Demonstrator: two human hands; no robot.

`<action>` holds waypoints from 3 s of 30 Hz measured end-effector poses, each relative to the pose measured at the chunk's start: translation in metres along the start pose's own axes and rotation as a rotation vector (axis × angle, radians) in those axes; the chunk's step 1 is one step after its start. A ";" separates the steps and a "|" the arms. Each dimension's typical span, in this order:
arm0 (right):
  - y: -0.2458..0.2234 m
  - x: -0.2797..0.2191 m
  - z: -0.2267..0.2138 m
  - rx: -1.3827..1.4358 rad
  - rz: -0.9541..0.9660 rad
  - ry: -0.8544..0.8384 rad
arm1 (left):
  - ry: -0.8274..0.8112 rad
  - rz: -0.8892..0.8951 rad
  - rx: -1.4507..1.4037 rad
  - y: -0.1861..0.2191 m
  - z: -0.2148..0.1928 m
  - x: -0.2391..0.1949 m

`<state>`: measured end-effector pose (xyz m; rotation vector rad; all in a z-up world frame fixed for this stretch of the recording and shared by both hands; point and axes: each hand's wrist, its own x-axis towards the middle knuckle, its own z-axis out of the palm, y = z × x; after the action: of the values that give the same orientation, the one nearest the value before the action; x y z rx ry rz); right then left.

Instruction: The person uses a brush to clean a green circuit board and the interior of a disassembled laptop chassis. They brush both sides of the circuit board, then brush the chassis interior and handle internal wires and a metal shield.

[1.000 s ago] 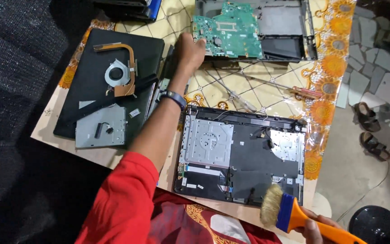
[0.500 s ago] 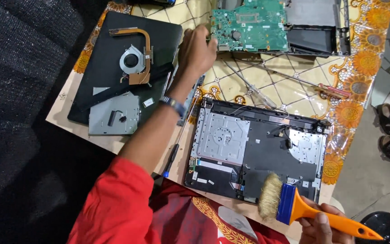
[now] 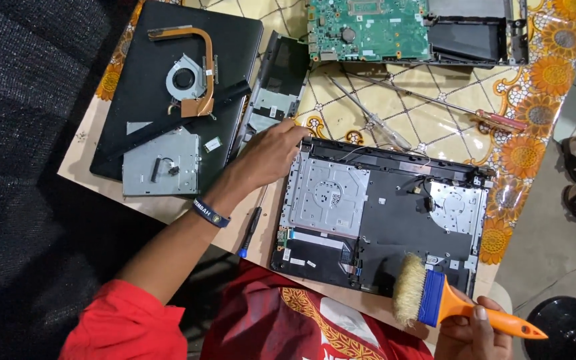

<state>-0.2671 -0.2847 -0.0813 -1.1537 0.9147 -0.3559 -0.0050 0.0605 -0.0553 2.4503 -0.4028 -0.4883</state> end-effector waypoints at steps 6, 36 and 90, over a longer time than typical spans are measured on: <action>0.029 0.014 -0.017 0.069 -0.044 -0.040 | 0.125 0.259 0.269 -0.016 0.021 -0.001; 0.008 -0.051 0.064 -0.203 -0.119 -0.371 | 0.167 -0.029 0.142 0.028 0.098 -0.151; -0.036 -0.077 0.130 -0.664 -0.939 -0.748 | 0.355 -0.184 0.044 0.039 0.121 -0.162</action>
<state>-0.2059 -0.1664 -0.0020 -2.1106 -0.2623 -0.3228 -0.2068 0.0334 -0.0820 2.5625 -0.0404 -0.1110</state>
